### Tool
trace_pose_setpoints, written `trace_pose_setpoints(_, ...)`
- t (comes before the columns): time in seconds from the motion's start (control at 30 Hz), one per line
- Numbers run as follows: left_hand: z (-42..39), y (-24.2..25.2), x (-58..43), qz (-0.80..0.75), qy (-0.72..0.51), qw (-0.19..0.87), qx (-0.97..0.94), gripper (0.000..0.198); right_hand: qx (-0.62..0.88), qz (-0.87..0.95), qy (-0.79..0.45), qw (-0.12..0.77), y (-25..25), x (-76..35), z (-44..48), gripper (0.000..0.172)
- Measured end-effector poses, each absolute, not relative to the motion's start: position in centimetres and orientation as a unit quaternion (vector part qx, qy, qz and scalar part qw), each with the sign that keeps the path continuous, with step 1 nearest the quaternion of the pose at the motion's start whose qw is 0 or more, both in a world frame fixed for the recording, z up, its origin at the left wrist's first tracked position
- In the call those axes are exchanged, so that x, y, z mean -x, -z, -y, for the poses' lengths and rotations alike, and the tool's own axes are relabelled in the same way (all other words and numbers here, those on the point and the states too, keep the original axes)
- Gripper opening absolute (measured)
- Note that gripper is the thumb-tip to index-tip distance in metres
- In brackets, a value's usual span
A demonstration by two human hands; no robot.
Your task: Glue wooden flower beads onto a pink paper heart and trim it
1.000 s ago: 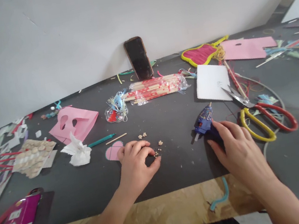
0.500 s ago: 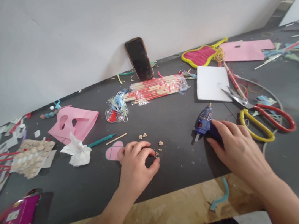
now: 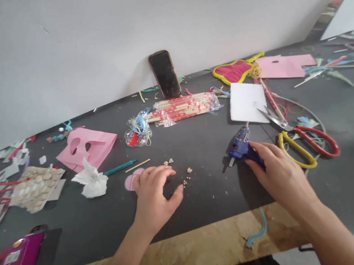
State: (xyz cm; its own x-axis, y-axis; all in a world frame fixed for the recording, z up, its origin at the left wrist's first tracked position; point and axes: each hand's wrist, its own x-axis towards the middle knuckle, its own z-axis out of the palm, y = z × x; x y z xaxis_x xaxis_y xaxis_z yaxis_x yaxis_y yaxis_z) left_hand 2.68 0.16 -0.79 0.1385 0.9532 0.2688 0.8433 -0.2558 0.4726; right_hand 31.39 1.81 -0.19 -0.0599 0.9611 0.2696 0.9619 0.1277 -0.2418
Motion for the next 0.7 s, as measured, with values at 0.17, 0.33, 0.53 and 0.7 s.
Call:
trace_pose_setpoints(0.17,-0.3,0.2,-1.4,-0.613,-0.26,0.101,-0.739,0.017,0.718,0.501,-0.248,0.416,-3.3,-30.6,0.4,0.039)
trace_pose_setpoints(0.33,-0.1,0.3,-1.5,-0.581,-0.243,0.128,-0.766,0.012,0.638,0.411,-0.479,0.44,-3.0,-29.1,3.0,0.031)
trace_pose_setpoints(0.53,-0.8,0.3,-2.7,-0.553,-0.228,0.108,-0.794,0.014,0.582,0.311,-0.596,0.457,-0.7,-26.6,4.4,0.035)
trace_pose_setpoints(0.7,-1.7,0.5,-3.7,-0.531,-0.205,0.078,-0.819,0.012,0.565,0.297,-0.62,0.457,-0.3,-27.0,4.5,0.034)
